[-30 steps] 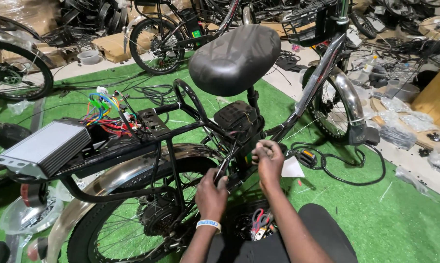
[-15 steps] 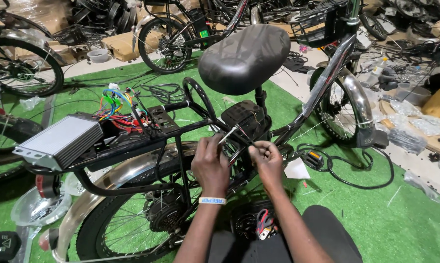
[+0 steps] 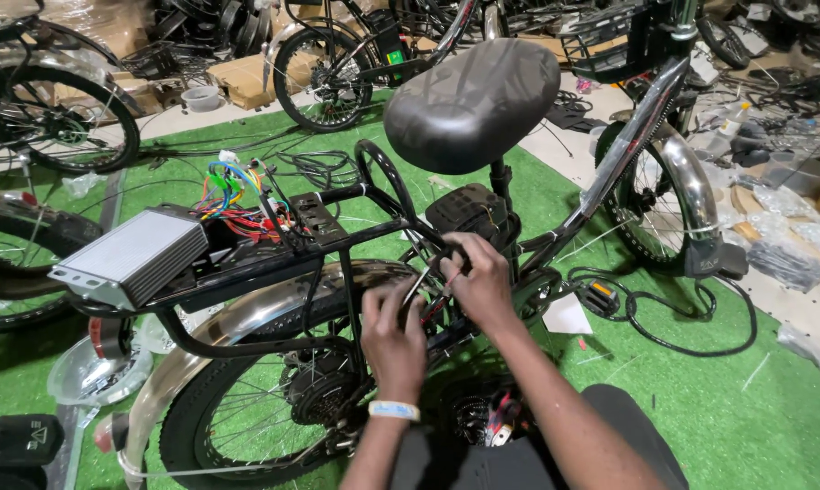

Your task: Securing electrical wiring on an electric bicycle frame using zip ties and scissors

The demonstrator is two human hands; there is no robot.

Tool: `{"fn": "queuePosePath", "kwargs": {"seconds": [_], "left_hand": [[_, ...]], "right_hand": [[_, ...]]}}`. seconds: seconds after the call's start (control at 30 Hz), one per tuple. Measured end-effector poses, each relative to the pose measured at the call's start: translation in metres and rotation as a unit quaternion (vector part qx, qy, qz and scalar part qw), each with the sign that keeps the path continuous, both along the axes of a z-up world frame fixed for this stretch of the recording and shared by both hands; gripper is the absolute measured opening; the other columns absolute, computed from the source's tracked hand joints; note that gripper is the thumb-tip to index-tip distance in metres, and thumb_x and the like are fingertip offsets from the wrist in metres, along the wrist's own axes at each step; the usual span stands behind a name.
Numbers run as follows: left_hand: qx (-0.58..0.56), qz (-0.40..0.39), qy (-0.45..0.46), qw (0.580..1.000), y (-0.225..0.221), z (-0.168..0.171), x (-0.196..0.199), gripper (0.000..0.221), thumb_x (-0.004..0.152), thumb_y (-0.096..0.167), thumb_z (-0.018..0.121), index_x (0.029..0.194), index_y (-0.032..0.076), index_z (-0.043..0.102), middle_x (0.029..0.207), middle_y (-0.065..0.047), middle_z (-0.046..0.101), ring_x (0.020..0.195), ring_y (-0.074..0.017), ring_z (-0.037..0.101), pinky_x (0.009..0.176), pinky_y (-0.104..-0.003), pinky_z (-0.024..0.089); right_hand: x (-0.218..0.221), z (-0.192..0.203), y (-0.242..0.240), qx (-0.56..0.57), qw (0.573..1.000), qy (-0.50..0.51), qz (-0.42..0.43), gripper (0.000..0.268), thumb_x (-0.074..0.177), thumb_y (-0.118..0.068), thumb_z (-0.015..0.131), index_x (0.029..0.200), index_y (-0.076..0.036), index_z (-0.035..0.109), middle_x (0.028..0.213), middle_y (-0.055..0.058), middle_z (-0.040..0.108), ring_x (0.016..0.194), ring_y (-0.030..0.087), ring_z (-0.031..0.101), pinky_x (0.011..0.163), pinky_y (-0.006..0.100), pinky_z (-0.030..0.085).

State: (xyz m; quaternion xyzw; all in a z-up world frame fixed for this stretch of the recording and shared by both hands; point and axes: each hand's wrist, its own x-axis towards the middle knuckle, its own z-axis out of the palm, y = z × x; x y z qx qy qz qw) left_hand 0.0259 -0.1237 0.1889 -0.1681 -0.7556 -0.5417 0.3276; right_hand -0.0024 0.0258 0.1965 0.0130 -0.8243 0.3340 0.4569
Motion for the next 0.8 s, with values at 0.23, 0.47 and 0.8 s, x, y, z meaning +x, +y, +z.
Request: {"fn": "queuePosePath", "kwargs": {"seconds": [0.23, 0.47, 0.8], "left_hand": [[0.185, -0.012, -0.29, 0.939, 0.001, -0.042, 0.036, 0.027, 0.077, 0.023, 0.079, 0.098, 0.009, 0.071, 0.064, -0.007, 0.062, 0.056, -0.0194, 0.062, 0.057, -0.033, 0.052], [0.164, -0.029, -0.262, 0.951, 0.0, -0.005, 0.017, 0.017, 0.085, 0.012, 0.061, 0.097, 0.007, 0.072, 0.06, -0.004, 0.07, 0.046, -0.0118, 0.057, 0.041, -0.025, 0.04], [0.084, -0.189, -0.14, 0.968, 0.04, 0.041, -0.003, 0.029, 0.088, 0.002, 0.047, 0.106, 0.016, 0.065, 0.074, -0.007, 0.074, 0.079, -0.0305, 0.072, 0.072, -0.038, 0.054]], "right_hand": [[0.005, 0.009, 0.007, -0.06, 0.998, 0.002, 0.015, 0.02, 0.074, -0.01, 0.077, 0.092, -0.017, 0.075, 0.058, 0.002, 0.059, 0.059, 0.02, 0.061, 0.066, 0.034, 0.053], [0.015, 0.035, -0.004, -0.059, 0.998, -0.01, 0.002, 0.012, 0.08, -0.008, 0.075, 0.091, -0.005, 0.071, 0.06, 0.0, 0.063, 0.045, 0.007, 0.044, 0.039, 0.021, 0.032], [0.029, 0.029, 0.034, -0.105, 0.991, -0.026, 0.082, 0.006, 0.085, -0.016, 0.077, 0.081, -0.013, 0.074, 0.065, 0.005, 0.067, 0.07, 0.011, 0.062, 0.073, 0.031, 0.052]]}}
